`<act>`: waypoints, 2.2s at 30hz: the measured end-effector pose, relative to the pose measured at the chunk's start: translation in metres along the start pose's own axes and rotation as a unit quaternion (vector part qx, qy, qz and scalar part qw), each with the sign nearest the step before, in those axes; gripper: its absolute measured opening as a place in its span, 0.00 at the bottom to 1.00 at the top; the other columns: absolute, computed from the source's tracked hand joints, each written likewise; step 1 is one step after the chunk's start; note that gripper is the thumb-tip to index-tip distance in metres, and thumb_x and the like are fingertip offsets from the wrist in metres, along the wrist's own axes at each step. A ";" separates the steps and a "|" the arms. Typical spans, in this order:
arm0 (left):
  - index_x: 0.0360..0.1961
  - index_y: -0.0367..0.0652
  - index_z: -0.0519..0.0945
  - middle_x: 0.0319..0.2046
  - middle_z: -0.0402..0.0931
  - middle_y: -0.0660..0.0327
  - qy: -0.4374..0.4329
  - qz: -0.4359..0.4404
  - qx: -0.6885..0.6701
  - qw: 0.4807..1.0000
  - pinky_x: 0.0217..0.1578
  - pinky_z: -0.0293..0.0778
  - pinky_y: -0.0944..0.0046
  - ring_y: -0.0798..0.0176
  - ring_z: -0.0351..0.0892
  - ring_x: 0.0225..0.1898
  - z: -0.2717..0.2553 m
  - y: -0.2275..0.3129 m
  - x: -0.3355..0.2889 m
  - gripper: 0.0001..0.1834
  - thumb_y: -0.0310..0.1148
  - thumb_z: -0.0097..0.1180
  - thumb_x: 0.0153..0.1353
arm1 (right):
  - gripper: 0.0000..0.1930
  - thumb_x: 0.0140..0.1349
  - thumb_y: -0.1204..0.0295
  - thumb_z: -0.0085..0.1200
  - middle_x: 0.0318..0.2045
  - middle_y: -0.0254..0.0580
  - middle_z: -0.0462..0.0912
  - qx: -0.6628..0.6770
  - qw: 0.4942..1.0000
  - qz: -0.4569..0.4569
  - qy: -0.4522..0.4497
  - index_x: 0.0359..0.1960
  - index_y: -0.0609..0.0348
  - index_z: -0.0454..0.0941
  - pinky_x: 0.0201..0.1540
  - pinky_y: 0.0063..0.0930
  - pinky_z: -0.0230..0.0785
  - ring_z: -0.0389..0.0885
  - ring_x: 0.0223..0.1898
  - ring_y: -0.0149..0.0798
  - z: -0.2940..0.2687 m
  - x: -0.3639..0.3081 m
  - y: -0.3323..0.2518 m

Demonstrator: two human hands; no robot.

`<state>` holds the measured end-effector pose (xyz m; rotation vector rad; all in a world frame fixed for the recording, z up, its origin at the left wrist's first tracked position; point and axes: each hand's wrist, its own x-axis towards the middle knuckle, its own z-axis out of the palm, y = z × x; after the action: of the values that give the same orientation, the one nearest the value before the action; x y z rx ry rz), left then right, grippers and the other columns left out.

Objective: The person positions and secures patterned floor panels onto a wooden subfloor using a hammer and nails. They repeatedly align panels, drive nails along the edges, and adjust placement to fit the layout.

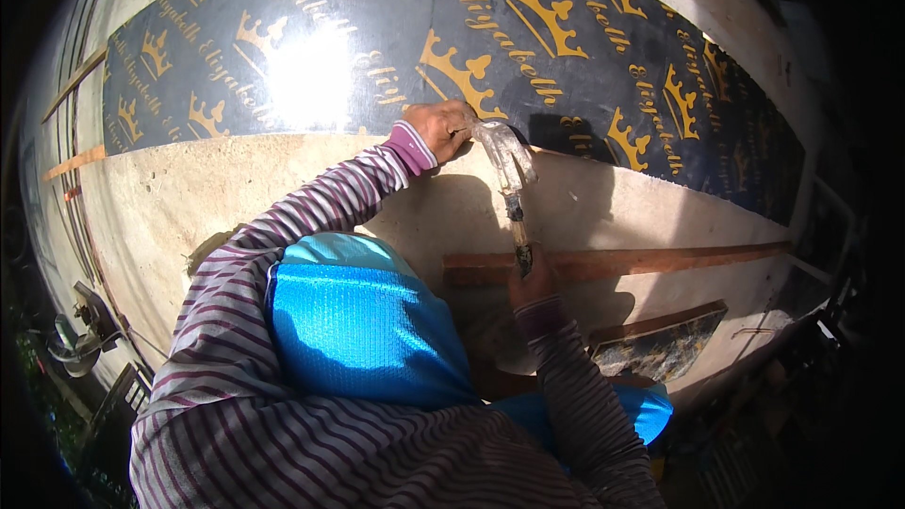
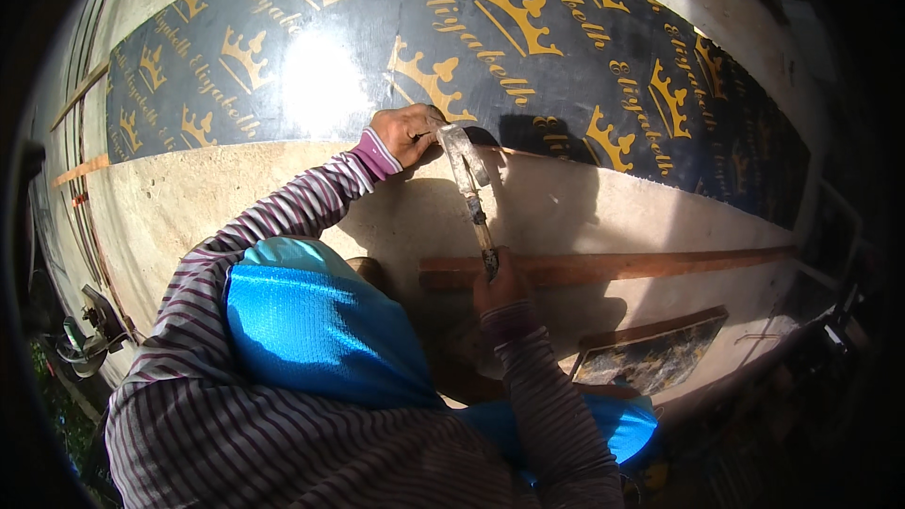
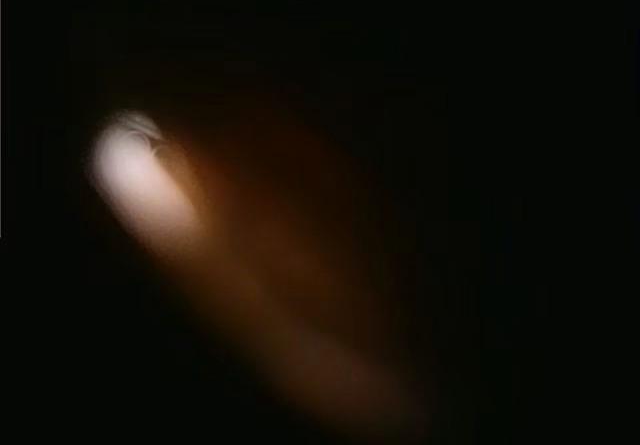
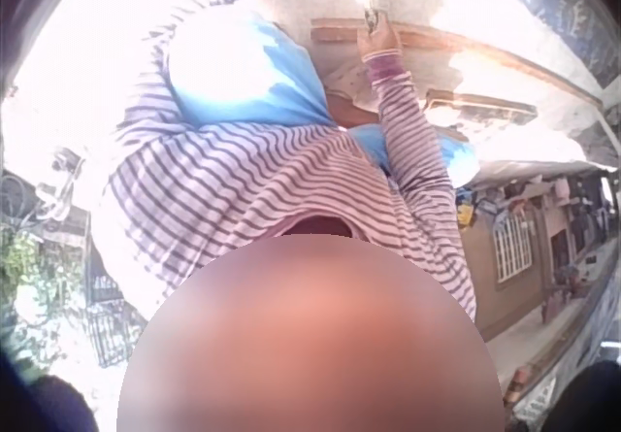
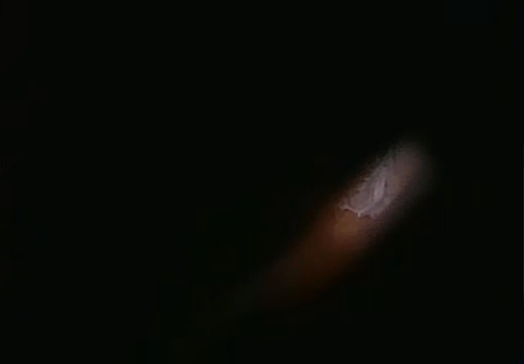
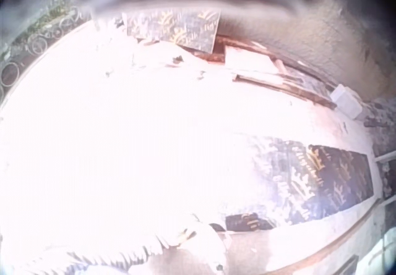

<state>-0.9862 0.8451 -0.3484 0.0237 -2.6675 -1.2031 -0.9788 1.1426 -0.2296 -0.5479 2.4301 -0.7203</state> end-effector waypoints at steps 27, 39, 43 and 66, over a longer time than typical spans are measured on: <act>0.50 0.43 0.76 0.35 0.79 0.54 0.039 -0.031 0.213 0.976 0.40 0.78 0.52 0.49 0.82 0.37 -0.048 -0.035 -0.012 0.19 0.30 0.61 0.56 | 0.13 0.64 0.69 0.57 0.30 0.53 0.81 0.048 0.998 0.030 -0.025 0.45 0.65 0.74 0.38 0.41 0.74 0.82 0.32 0.49 -0.013 0.024 -0.021; 0.40 0.41 0.78 0.27 0.80 0.52 0.214 -0.205 0.048 0.954 0.36 0.78 0.53 0.48 0.82 0.31 -0.052 -0.001 -0.077 0.12 0.39 0.57 0.65 | 0.12 0.61 0.67 0.60 0.27 0.40 0.77 0.069 0.997 0.020 -0.033 0.40 0.63 0.74 0.37 0.30 0.70 0.75 0.30 0.34 -0.037 -0.004 0.038; 0.33 0.39 0.81 0.22 0.81 0.51 0.346 -0.536 -0.164 0.753 0.34 0.76 0.56 0.56 0.81 0.27 -0.045 -0.015 -0.154 0.20 0.48 0.59 0.64 | 0.14 0.60 0.67 0.62 0.29 0.40 0.77 0.039 0.996 0.049 -0.065 0.39 0.63 0.75 0.40 0.32 0.71 0.75 0.32 0.35 -0.016 -0.008 0.058; 0.27 0.40 0.87 0.15 0.75 0.65 0.300 -0.510 -0.294 0.751 0.17 0.61 0.69 0.71 0.67 0.14 -0.086 -0.078 -0.162 0.18 0.44 0.64 0.66 | 0.18 0.61 0.63 0.60 0.35 0.52 0.81 -0.159 0.965 -0.189 -0.092 0.50 0.58 0.78 0.40 0.46 0.75 0.82 0.37 0.56 -0.044 0.011 -0.004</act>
<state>-0.8165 0.7464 -0.3814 1.6098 -1.5083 -1.8007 -1.0130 1.1508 -0.2001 -1.1756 2.3003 -0.3971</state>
